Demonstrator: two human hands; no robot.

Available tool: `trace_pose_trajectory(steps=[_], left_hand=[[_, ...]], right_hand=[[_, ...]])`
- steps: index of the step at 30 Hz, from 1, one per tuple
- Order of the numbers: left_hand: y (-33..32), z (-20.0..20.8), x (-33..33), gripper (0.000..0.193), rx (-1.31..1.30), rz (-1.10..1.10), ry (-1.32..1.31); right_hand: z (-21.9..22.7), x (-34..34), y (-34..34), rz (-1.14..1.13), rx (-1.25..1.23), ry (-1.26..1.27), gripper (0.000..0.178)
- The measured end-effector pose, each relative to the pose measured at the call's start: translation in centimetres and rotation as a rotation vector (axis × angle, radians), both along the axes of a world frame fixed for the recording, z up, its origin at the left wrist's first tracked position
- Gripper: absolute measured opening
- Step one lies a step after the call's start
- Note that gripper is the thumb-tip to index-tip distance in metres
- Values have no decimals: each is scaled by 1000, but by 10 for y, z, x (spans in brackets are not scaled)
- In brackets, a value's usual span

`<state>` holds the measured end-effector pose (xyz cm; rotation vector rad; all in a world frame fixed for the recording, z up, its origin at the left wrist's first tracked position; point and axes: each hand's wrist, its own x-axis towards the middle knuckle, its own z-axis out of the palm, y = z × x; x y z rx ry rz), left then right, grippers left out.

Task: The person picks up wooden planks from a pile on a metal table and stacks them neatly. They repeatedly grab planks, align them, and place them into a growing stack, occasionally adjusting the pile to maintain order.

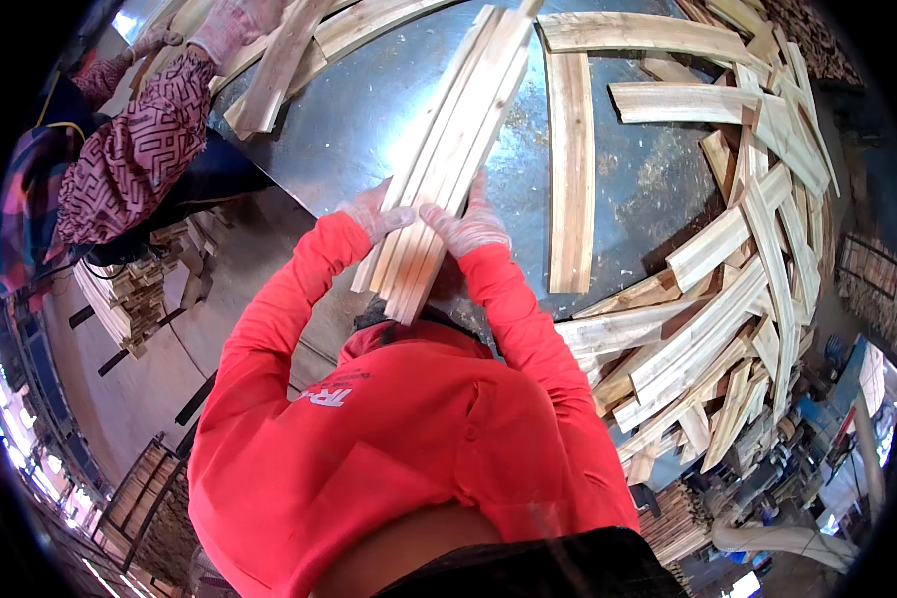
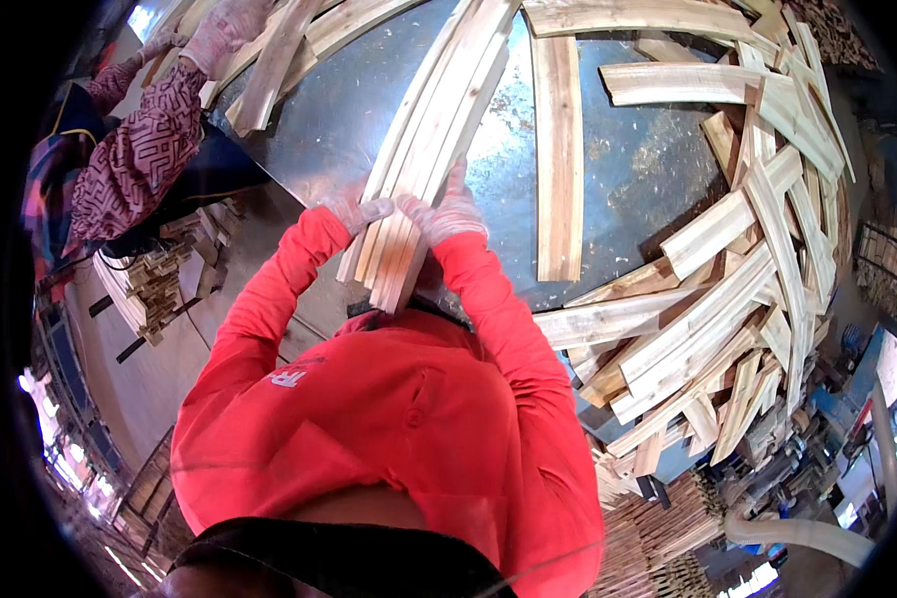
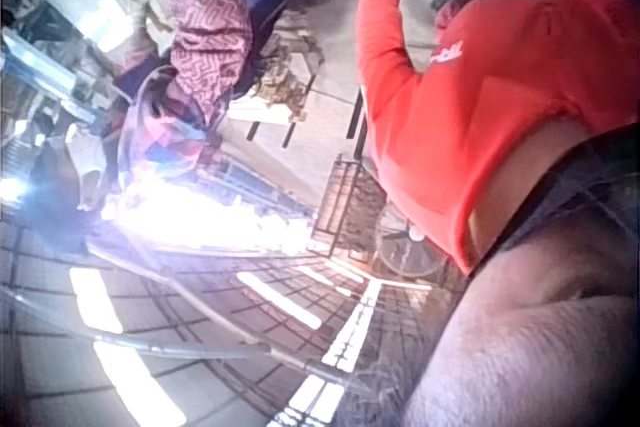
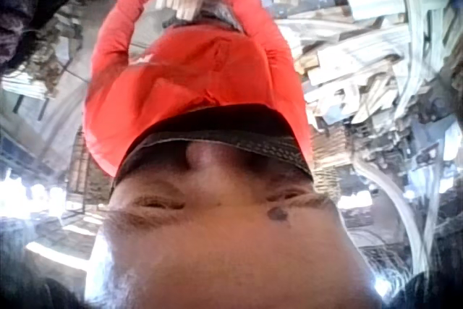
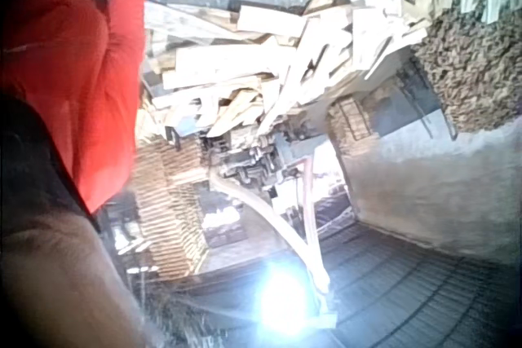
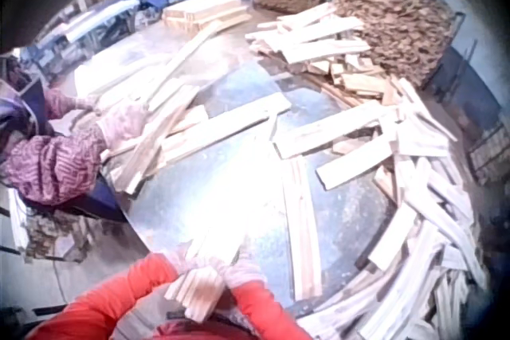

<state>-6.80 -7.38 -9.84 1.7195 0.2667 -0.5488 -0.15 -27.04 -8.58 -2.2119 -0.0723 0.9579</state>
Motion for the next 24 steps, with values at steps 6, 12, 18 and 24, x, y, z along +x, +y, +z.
trace_pose_trajectory(steps=[6, 12, 18, 24], left_hand=[[8, -48, -26, 62, 359, 26, -43], [31, 36, -18, 58, 549, 125, 266], [39, 79, -59, 48, 765, 129, 119], [1, 106, -82, 47, 209, 350, 58]], right_hand=[[-6, -10, 36, -167, -63, -292, 131], [-25, 1, 18, -401, 242, -270, 134], [11, 6, 25, -307, 0, -293, 120], [0, 2, 8, -79, -209, -540, 93]])
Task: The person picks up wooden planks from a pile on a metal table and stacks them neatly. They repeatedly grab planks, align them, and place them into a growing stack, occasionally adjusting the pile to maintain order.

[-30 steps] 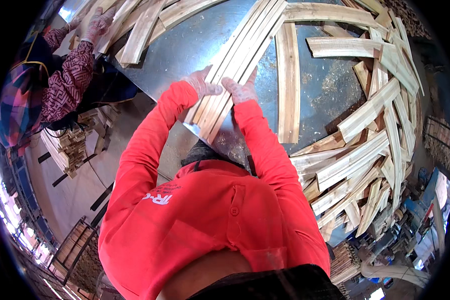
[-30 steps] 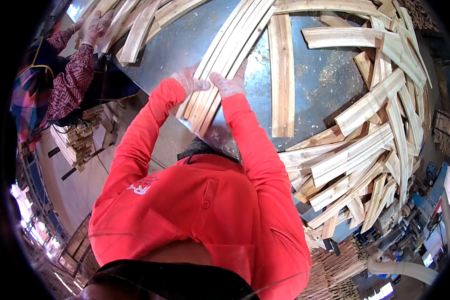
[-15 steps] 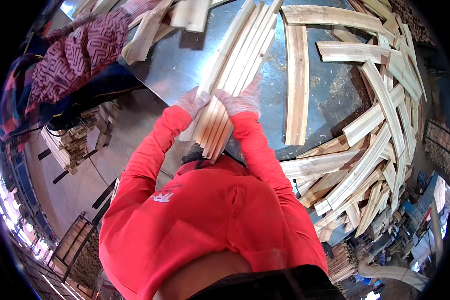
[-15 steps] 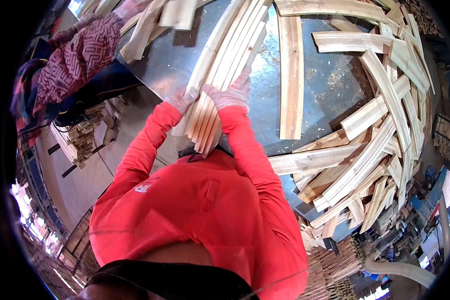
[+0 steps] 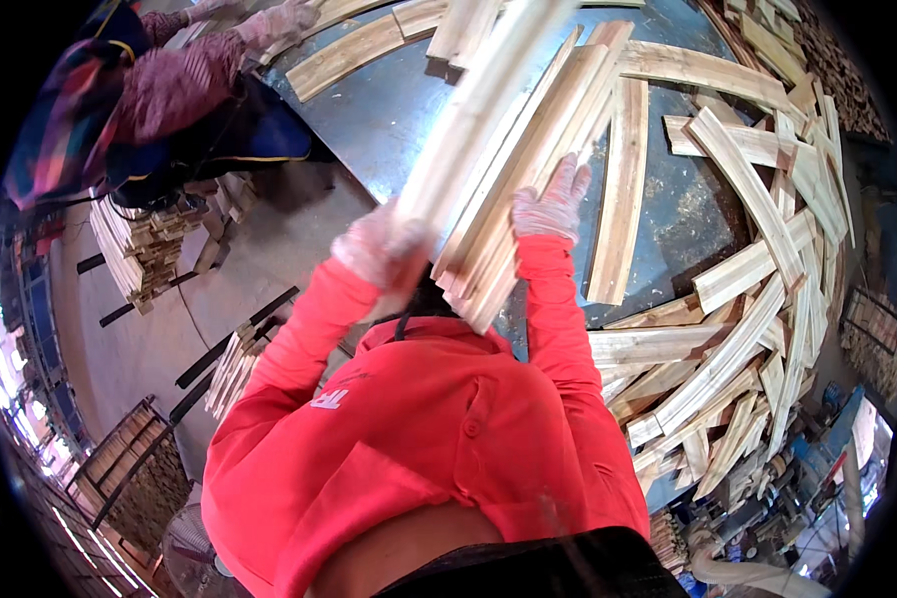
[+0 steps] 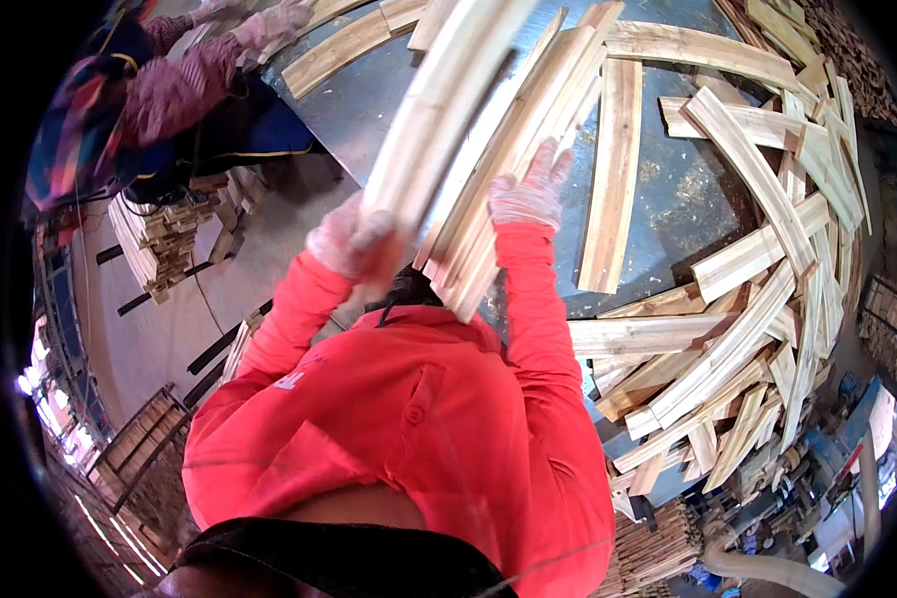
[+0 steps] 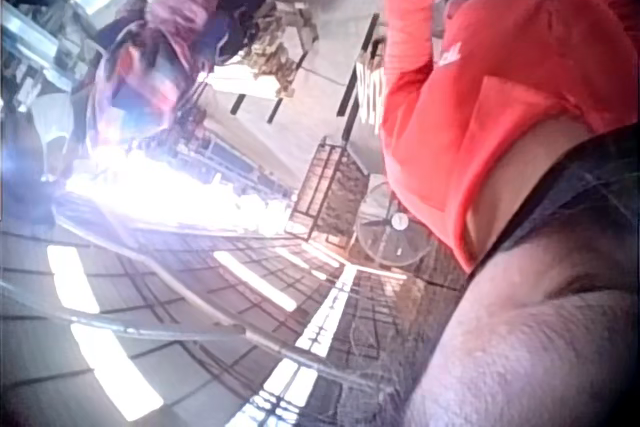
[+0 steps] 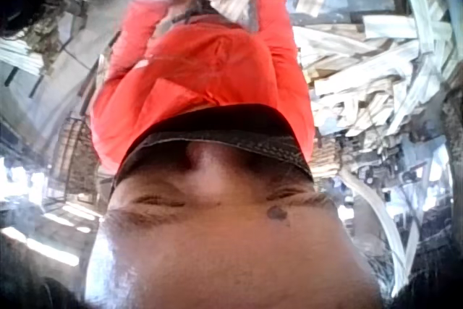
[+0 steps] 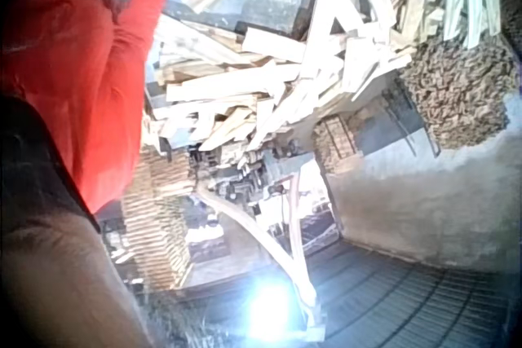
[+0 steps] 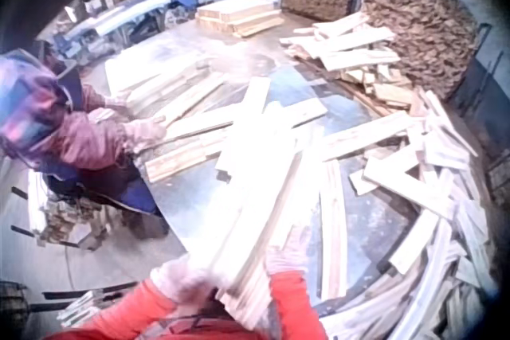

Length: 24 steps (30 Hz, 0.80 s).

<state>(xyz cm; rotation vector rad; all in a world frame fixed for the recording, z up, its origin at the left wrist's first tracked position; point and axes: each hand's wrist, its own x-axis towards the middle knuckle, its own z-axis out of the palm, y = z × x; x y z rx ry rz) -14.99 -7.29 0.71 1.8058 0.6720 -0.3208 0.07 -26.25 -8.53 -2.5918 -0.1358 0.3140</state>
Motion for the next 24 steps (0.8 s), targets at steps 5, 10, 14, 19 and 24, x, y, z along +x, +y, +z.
trace_pose_trajectory(steps=[5, 10, 14, 19, 24], left_hand=[[-47, 2, 19, 45, 121, -74, -186], [-23, -26, 17, 35, -145, 159, -415], [-11, -13, 16, 39, -112, 290, -387], [-65, -45, 42, 58, 354, -39, 80], [-135, -64, 47, 97, 351, -321, 238]], right_hand=[[-4, 1, 10, -111, -152, 211, 99], [-11, 18, -6, -254, 129, 349, 136], [-36, 32, -34, -273, 377, 453, 140], [12, 16, -45, -304, -9, 319, 114], [-14, -35, -55, -152, 279, 139, 76]])
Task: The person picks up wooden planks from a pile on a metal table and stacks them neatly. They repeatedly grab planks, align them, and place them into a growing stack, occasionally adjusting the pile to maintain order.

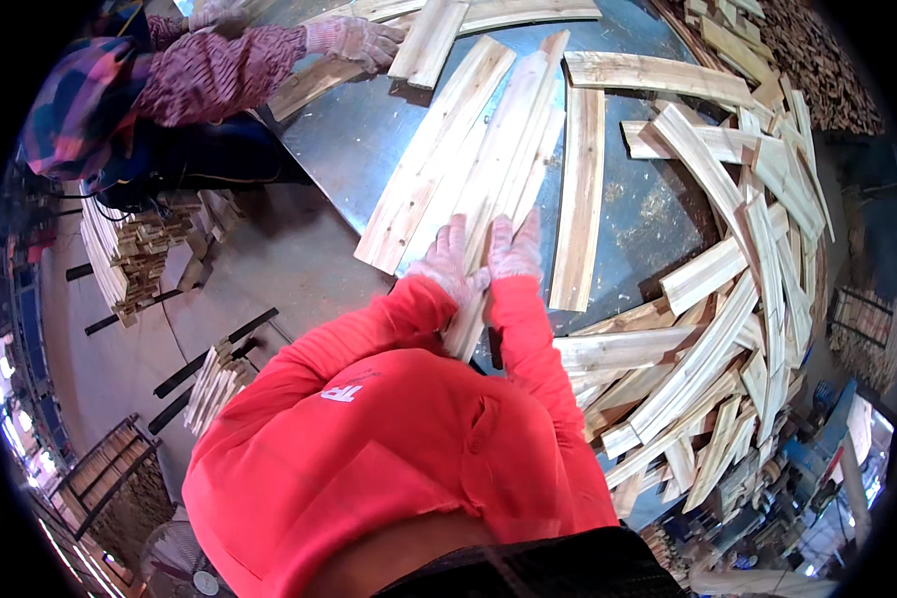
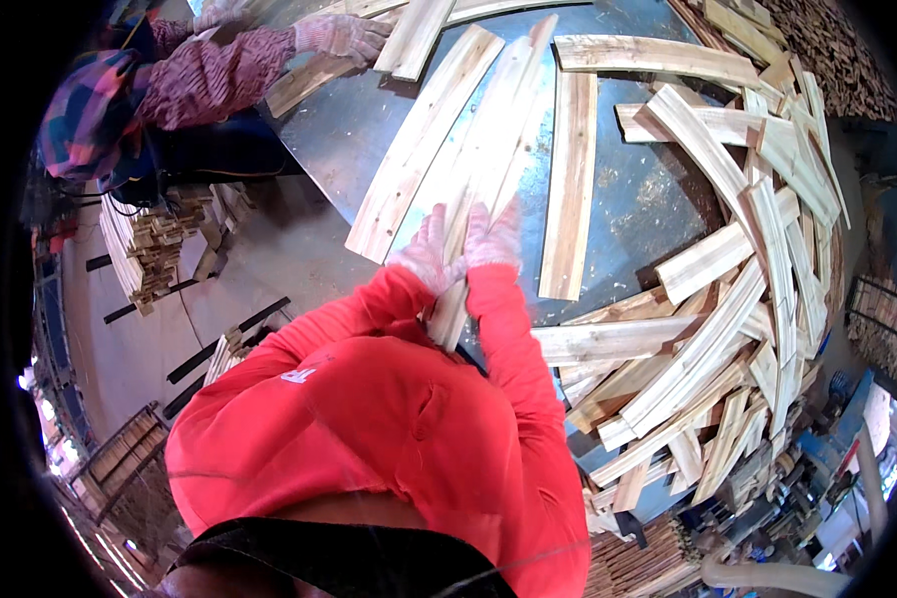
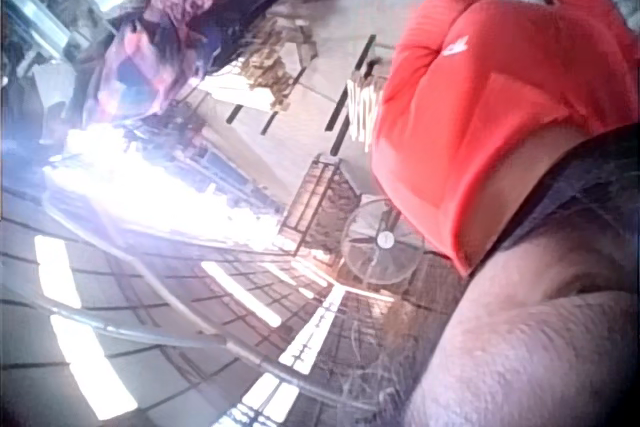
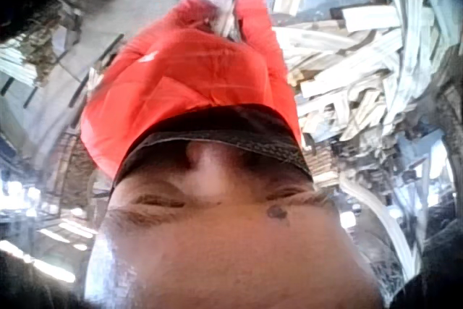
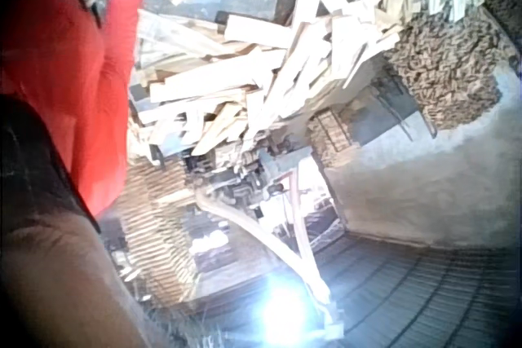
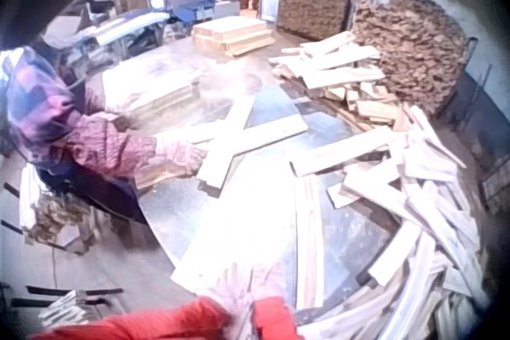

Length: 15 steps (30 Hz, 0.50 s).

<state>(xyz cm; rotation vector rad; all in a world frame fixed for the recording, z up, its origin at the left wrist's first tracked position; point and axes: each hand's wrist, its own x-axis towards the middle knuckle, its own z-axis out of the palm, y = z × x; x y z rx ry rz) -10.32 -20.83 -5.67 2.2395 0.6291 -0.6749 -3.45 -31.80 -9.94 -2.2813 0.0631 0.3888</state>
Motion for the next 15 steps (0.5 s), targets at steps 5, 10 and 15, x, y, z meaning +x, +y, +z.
trace_pose_trajectory(steps=[5, 10, 15], left_hand=[[-22, -4, 11, 123, 155, 100, 66], [-15, -10, 13, 119, 64, 229, -73], [25, -26, 12, 96, -770, 456, -575]], right_hand=[[-28, -5, -4, -35, 645, 97, 64], [-56, 14, -28, 134, 753, 147, 66], [4, 24, -9, -206, 1416, 753, 96]])
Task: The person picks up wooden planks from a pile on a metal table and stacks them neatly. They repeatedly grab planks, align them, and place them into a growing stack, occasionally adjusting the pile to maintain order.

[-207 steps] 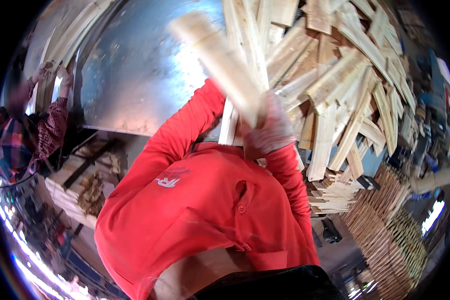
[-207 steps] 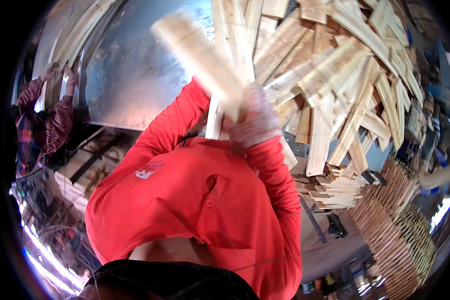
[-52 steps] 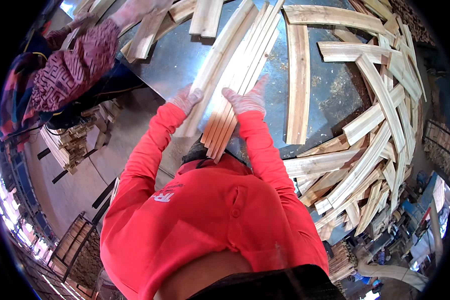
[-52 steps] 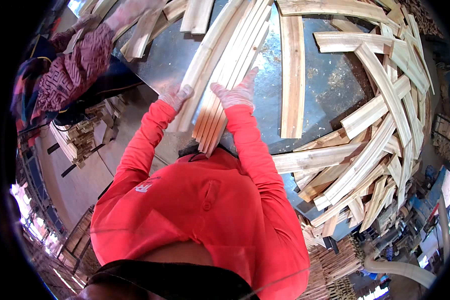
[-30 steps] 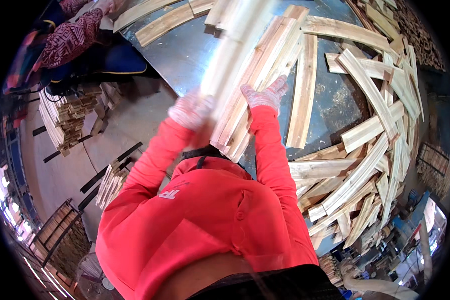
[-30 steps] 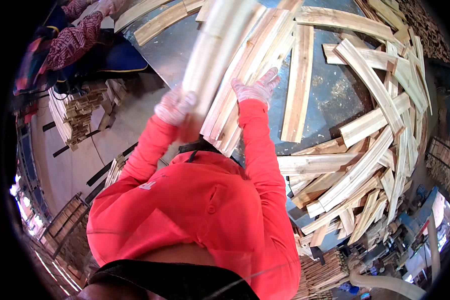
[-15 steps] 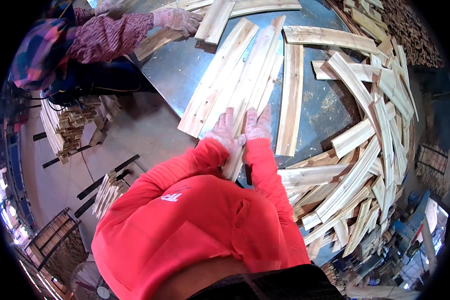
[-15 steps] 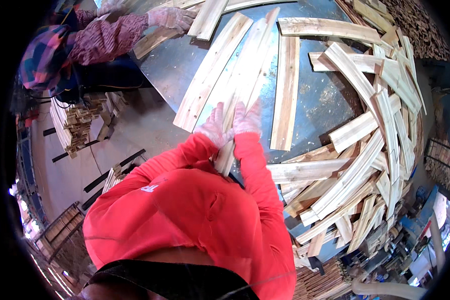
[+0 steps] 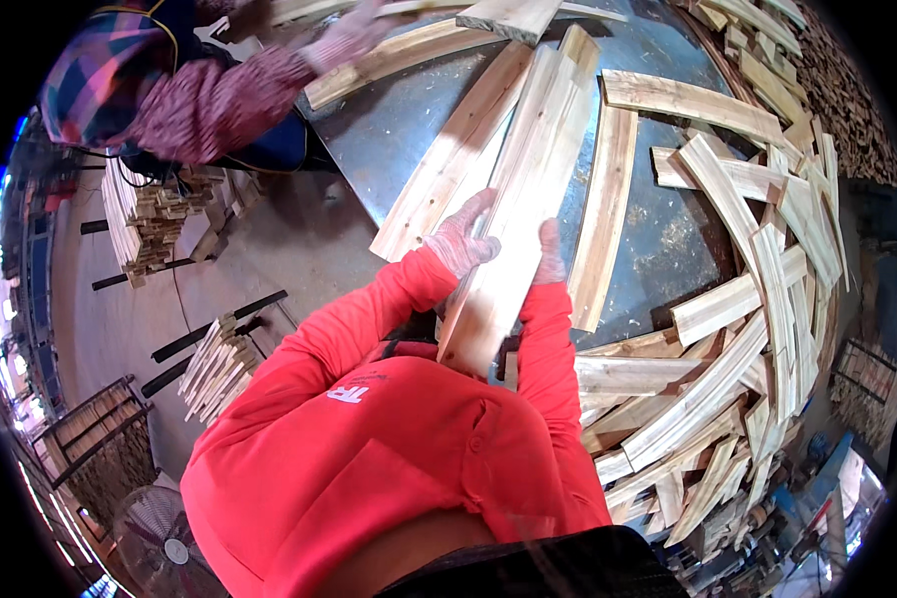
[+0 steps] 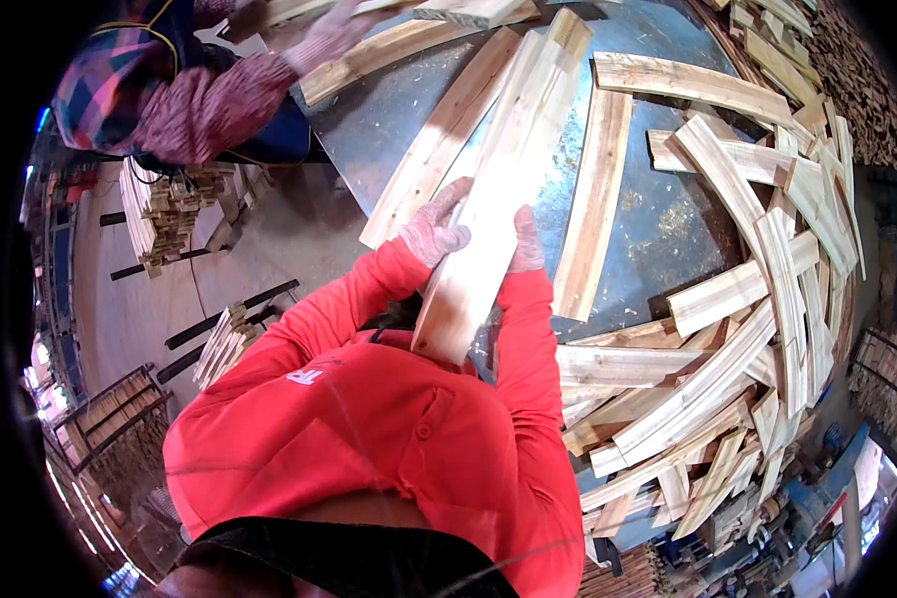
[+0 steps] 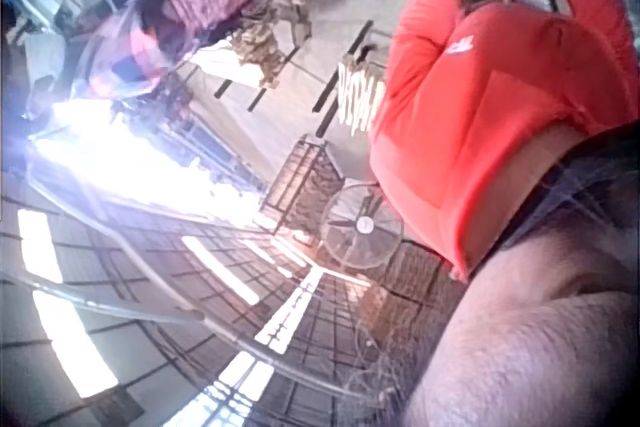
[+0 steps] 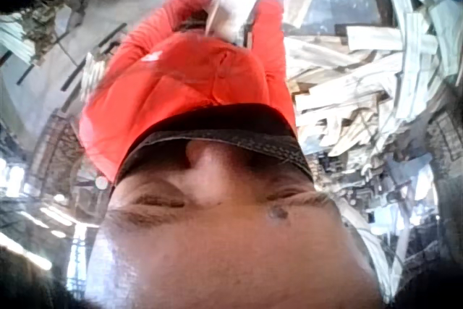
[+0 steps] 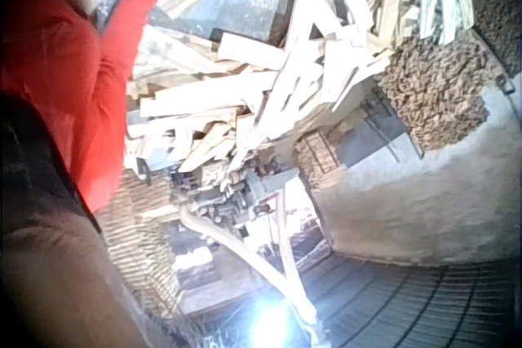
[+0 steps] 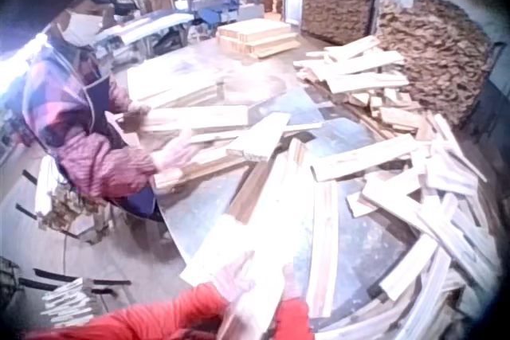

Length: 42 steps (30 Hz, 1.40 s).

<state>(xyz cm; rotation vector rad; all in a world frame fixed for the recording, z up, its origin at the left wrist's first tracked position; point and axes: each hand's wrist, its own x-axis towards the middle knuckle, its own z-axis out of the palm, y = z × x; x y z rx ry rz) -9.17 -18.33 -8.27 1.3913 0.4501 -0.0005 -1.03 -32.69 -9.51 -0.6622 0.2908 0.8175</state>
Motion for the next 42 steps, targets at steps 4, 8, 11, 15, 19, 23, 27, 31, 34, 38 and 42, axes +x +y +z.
trace_pose_trajectory(steps=[4, 8, 11, 15, 19, 23, 27, 31, 34, 38, 42], left_hand=[[0, -13, 2, 65, -835, -77, -110], [-13, -42, -3, 35, 193, -295, 220], [-18, -13, 16, 37, 774, -607, 529], [33, -39, -5, 60, 1098, 116, 145], [63, -21, 15, 102, 1402, -113, 775], [85, -1, 37, 116, 1056, -238, 899], [131, 2, 37, 95, 988, -269, 917], [200, 23, 19, 61, 933, -125, 1007], [234, 22, -3, 56, 659, -276, 674], [249, -21, -59, 63, -310, -381, 344], [238, 36, -113, 46, -358, -268, 473]], right_hand=[[54, 11, -12, 48, -256, -417, 106], [79, 10, 1, 356, -1391, -777, 113], [26, -10, 17, 615, -1734, -853, 115], [37, -11, 23, 556, -1744, -818, 113], [46, -5, 27, 555, -1691, -730, 112], [43, -2, 55, 482, -1674, -741, 117], [51, 7, 78, 517, -1645, -740, 116], [23, 13, 83, 356, -1544, -784, 108], [-25, 29, 53, 199, -1253, -705, 92], [-153, 47, -33, 205, -885, -614, 69], [-129, 50, -33, 188, -964, -418, 48]])
